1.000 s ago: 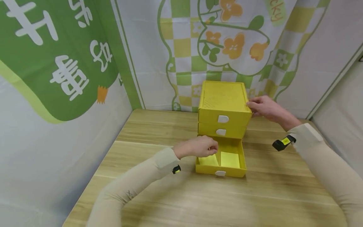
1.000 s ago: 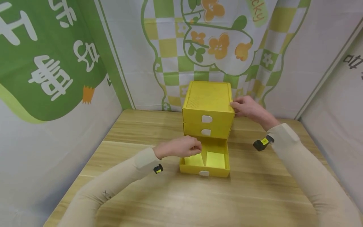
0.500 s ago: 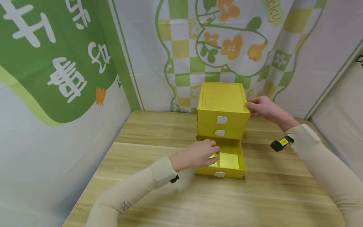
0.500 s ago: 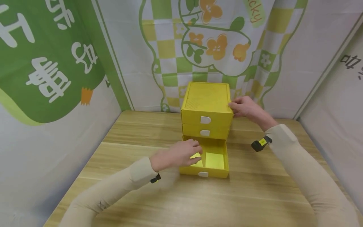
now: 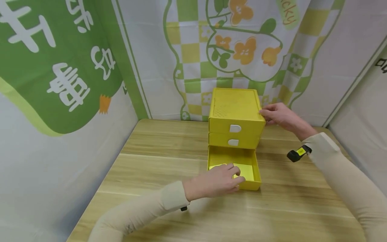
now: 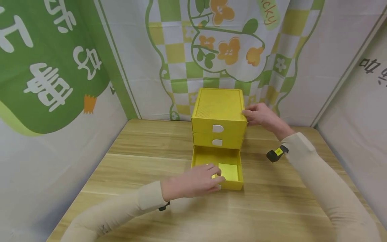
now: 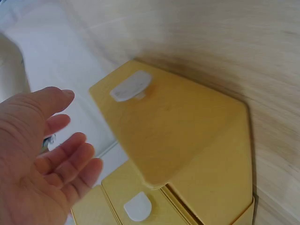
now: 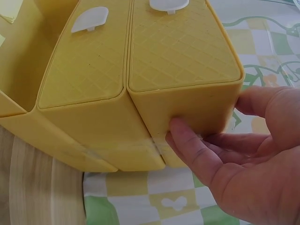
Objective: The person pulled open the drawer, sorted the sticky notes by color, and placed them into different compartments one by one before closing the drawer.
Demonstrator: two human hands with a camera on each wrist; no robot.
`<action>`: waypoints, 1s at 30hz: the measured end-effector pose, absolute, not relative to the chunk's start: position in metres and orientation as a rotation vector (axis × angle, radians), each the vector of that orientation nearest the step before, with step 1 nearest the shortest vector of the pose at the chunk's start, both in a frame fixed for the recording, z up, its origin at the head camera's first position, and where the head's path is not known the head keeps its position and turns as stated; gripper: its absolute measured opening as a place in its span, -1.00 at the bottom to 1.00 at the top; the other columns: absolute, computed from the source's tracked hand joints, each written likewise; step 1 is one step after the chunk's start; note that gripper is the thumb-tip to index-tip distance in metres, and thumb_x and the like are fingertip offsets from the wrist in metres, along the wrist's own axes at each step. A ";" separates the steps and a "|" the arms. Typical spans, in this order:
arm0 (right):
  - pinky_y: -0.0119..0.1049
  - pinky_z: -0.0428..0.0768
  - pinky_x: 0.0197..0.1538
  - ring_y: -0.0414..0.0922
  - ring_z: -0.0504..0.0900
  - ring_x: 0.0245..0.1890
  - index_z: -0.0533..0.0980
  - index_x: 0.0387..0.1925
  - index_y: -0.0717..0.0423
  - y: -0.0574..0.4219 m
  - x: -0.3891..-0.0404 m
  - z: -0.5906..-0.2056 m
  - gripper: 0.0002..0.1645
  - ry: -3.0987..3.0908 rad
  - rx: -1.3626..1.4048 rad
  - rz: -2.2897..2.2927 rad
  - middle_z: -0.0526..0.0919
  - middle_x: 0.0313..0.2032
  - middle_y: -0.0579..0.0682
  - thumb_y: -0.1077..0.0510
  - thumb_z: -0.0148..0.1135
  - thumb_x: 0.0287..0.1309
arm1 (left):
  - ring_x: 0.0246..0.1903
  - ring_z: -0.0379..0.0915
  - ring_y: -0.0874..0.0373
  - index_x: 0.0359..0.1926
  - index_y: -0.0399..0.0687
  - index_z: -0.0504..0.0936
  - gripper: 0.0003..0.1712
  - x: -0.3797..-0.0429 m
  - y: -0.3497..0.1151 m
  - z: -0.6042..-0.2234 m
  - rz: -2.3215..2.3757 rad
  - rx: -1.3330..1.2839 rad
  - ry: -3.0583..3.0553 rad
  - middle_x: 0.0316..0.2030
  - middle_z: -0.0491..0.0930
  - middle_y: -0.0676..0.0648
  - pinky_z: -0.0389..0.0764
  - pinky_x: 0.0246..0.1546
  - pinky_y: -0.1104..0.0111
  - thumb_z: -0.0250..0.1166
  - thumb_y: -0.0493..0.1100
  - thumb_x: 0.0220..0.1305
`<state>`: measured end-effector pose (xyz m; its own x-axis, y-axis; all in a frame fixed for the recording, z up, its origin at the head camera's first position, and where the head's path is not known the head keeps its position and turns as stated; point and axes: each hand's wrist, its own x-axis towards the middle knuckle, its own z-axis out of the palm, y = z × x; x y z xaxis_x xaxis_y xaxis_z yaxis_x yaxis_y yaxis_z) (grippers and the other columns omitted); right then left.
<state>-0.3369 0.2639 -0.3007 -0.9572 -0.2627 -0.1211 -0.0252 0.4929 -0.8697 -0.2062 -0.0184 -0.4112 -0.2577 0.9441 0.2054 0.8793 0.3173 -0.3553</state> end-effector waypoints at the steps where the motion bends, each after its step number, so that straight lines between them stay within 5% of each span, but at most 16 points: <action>1: -0.41 0.72 -0.15 -0.35 0.66 -0.27 0.29 0.31 0.47 0.264 -0.337 -0.301 -0.33 2.499 -0.246 -1.452 0.68 -0.16 -0.13 -0.01 0.04 0.46 | -0.18 0.48 0.20 -0.03 0.16 0.56 -0.81 -0.205 -0.019 -0.414 0.248 -1.634 -2.162 -0.08 0.57 0.08 0.61 -0.24 0.47 0.14 0.02 0.43; 9: -0.39 0.72 -0.10 -0.34 0.67 -0.24 0.28 0.33 0.44 0.264 -0.337 -0.302 -0.29 2.513 -0.240 -1.438 0.66 -0.06 -0.02 -0.06 0.04 0.45 | -0.32 0.36 0.24 -0.05 0.15 0.56 -0.75 -0.195 -0.019 -0.431 0.359 -1.686 -1.901 -0.25 0.49 0.12 0.44 -0.39 0.57 0.04 -0.28 0.44; 15: -0.31 0.73 -0.04 -0.34 0.67 -0.24 0.28 0.33 0.44 0.265 -0.337 -0.301 -0.30 2.515 -0.239 -1.434 0.65 -0.04 0.00 -0.05 0.03 0.46 | -0.33 0.34 0.27 -0.12 0.17 0.53 -0.77 -0.188 -0.013 -0.444 0.535 -1.572 -1.915 -0.24 0.46 0.14 0.44 -0.48 0.61 -0.02 -0.24 0.48; 21: -0.37 0.72 -0.10 -0.33 0.66 -0.25 0.27 0.33 0.45 0.263 -0.337 -0.302 -0.30 2.481 -0.221 -1.446 0.66 -0.15 -0.13 -0.04 0.03 0.45 | -0.19 0.38 0.28 -0.02 0.21 0.55 -0.77 -0.182 -0.011 -0.457 0.673 -1.548 -1.925 -0.08 0.47 0.11 0.52 -0.28 0.60 0.00 -0.15 0.50; 30: -0.35 0.72 -0.05 -0.38 0.66 -0.22 0.25 0.35 0.44 0.265 -0.335 -0.301 -0.25 2.509 -0.244 -1.426 0.63 0.04 0.07 -0.09 0.04 0.44 | 0.04 0.30 0.15 0.12 0.25 0.55 -0.70 -0.181 -0.008 -0.464 0.892 -1.563 -1.959 0.15 0.39 0.03 0.48 -0.05 0.51 0.10 0.03 0.44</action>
